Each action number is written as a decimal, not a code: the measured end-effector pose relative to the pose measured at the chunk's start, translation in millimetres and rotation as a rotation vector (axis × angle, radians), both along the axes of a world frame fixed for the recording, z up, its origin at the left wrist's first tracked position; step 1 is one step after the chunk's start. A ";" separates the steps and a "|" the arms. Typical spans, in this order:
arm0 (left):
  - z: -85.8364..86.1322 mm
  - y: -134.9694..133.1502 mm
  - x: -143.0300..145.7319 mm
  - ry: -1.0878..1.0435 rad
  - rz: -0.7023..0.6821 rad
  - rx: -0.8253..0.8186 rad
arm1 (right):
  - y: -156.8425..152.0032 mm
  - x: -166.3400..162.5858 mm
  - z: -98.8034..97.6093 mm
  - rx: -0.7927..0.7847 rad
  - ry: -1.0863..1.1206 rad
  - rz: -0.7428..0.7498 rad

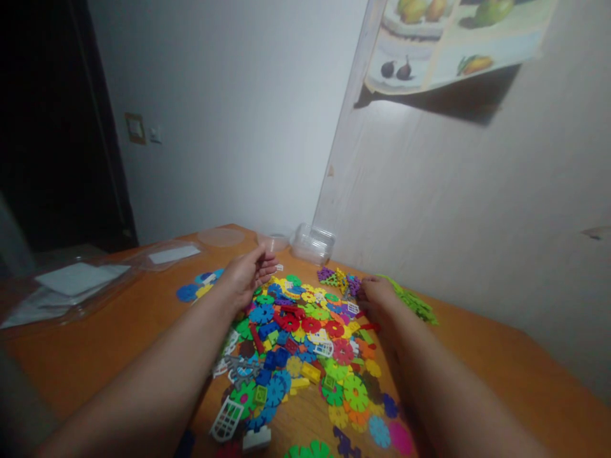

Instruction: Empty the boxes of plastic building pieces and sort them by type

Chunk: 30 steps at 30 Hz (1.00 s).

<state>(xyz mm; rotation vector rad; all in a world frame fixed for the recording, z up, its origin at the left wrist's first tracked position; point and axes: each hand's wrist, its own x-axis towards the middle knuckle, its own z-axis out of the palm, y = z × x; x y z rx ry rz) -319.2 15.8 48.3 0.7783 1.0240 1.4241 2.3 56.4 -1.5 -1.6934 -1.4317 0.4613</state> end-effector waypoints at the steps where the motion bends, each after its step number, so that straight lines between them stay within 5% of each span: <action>1: -0.5 0.1 0.3 0.007 0.005 0.006 | -0.7 -2.2 0.8 -0.005 -0.019 -0.007; 13: -11.0 -8.7 13.8 0.523 -0.099 0.378 | -46.7 -76.8 6.6 -0.023 -0.409 0.505; 19: -19.6 -10.9 19.9 0.872 -0.220 0.561 | -71.5 -85.8 7.3 -0.021 -0.460 0.585; 30: -30.7 -18.8 22.7 1.104 -0.395 0.695 | -101.7 -84.1 9.4 0.020 -0.254 0.598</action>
